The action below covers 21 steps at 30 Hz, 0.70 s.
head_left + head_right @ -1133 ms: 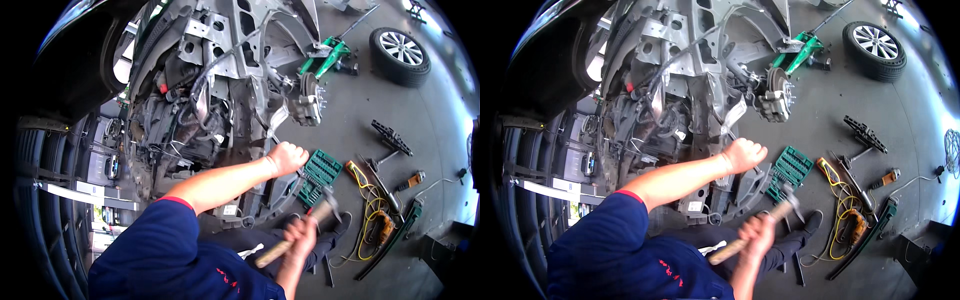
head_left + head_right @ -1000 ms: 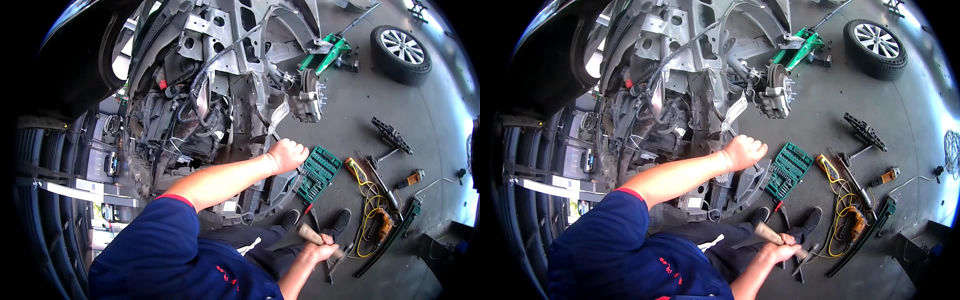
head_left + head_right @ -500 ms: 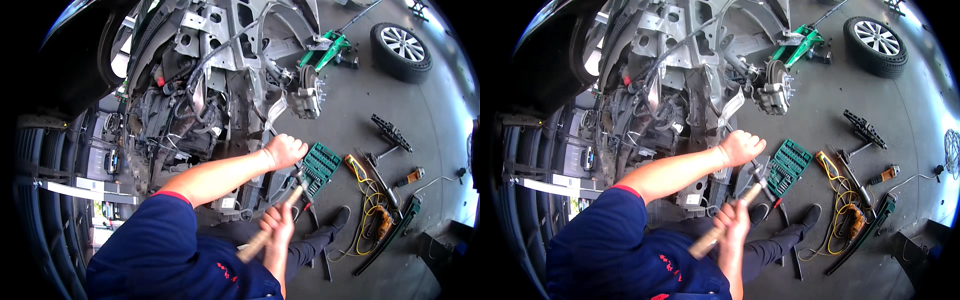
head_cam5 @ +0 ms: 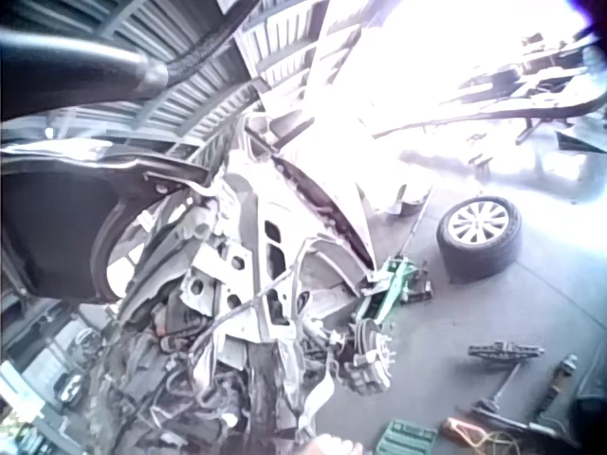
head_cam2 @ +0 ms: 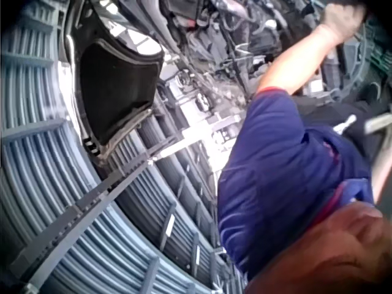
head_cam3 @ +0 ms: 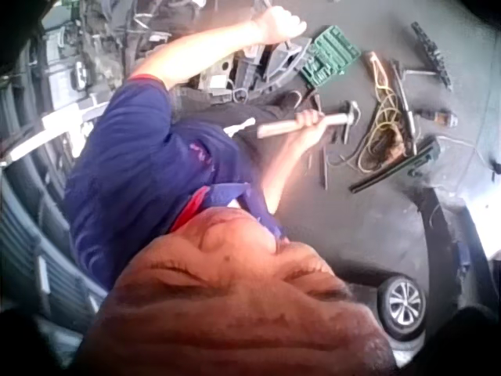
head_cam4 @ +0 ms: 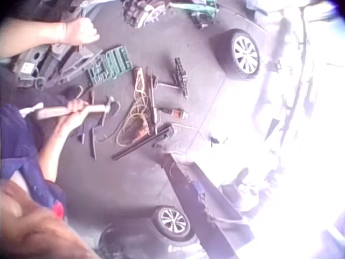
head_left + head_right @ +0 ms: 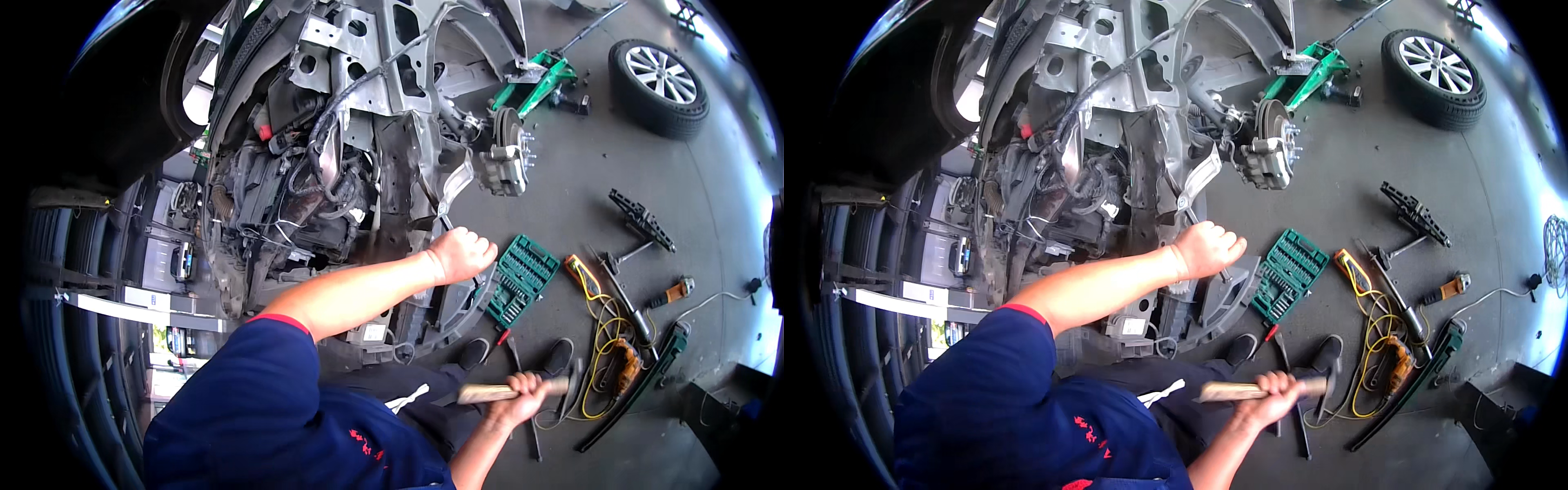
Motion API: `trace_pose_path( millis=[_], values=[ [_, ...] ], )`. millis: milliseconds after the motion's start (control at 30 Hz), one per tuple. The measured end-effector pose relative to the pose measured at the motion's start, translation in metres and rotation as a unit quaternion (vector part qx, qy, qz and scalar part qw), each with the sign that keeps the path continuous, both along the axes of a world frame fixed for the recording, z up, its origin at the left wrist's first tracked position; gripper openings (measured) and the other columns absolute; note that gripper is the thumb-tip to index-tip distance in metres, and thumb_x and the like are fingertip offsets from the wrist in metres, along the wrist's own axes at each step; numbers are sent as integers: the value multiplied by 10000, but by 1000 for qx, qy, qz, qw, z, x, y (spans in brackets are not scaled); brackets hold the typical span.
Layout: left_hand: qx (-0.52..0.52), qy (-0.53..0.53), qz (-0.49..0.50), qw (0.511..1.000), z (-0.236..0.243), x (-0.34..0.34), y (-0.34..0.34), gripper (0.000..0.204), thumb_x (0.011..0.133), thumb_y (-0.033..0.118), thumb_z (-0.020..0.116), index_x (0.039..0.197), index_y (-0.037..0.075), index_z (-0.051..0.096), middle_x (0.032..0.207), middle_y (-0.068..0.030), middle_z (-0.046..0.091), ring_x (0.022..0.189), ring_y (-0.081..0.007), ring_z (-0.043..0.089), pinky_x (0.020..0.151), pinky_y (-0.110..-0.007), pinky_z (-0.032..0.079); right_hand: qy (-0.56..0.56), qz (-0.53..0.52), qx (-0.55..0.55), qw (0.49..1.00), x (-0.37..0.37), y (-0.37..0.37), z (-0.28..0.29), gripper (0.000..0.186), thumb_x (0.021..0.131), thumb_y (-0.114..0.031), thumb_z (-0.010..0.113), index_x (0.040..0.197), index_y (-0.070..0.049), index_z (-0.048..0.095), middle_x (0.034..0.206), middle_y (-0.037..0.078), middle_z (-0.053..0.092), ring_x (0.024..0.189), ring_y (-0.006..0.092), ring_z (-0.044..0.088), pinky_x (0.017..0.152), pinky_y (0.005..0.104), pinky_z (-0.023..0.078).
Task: The person hammers a car frame using a chisel and a hammer, then drills into the frame using an electric drill.
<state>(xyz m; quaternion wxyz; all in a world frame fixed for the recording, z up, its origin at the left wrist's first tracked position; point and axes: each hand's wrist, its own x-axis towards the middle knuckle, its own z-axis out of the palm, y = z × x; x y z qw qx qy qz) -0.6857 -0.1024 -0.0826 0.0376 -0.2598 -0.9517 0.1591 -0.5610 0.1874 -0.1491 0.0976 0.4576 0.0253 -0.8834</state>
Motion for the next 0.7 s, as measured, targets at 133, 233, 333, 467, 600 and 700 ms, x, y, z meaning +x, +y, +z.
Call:
trace_pose_path(
  millis=[133, 233, 333, 467, 600, 700],
  values=[
    [-4, 16, -13, 1000, -6, -7, 5, 223, 816, 209, 619, 1002, 98, 675, 738, 17, 578, 658, -161, 620, 585, -318, 473, -39, 102, -72, 991, 26, -66, 14, 429, 1111, -406, 443, 757, -164, 429, 624, -54, 357, 508, 74, 390, 446, 257, 358],
    [3, 10, 11, 1000, -2, -5, 13, 234, 814, 206, 620, 1013, 99, 679, 744, 16, 584, 658, -162, 620, 588, -316, 475, 43, 311, -342, 885, 16, -83, 66, 388, 1081, -444, 506, 807, -173, 467, 617, -76, 348, 475, 67, 345, 429, 266, 319],
    [-5, 6, 0, 1000, -6, -1, -2, 257, 813, 216, 619, 1032, 102, 688, 751, 21, 587, 674, -164, 622, 593, -314, 475, 25, 218, -35, 975, 24, -30, 34, 398, 1098, -451, 465, 827, -162, 435, 625, -69, 312, 490, 57, 281, 400, 230, 264],
    [-14, 4, -13, 1000, -9, -3, 2, 279, 816, 222, 616, 1057, 105, 696, 757, 24, 589, 672, -164, 615, 602, -315, 475, -115, -75, 97, 986, 49, -12, -50, 470, 1113, -436, 414, 755, -132, 440, 605, -49, 340, 492, 66, 374, 455, 217, 357],
    [2, 8, 13, 1000, 0, -2, 17, 190, 816, 231, 619, 966, 124, 664, 731, 33, 574, 661, -152, 622, 593, -319, 473, -6, 194, -192, 962, 30, -61, 38, 382, 1079, -448, 507, 832, -156, 494, 602, -61, 308, 479, 87, 326, 448, 262, 332],
    [-8, 21, 6, 1000, -8, -6, 3, 207, 812, 224, 619, 983, 120, 671, 718, 31, 571, 640, -155, 617, 578, -322, 464, 100, 241, -47, 964, 27, -31, 27, 373, 1090, -448, 486, 862, -153, 464, 641, -56, 335, 476, 70, 313, 402, 247, 287]
  ],
)
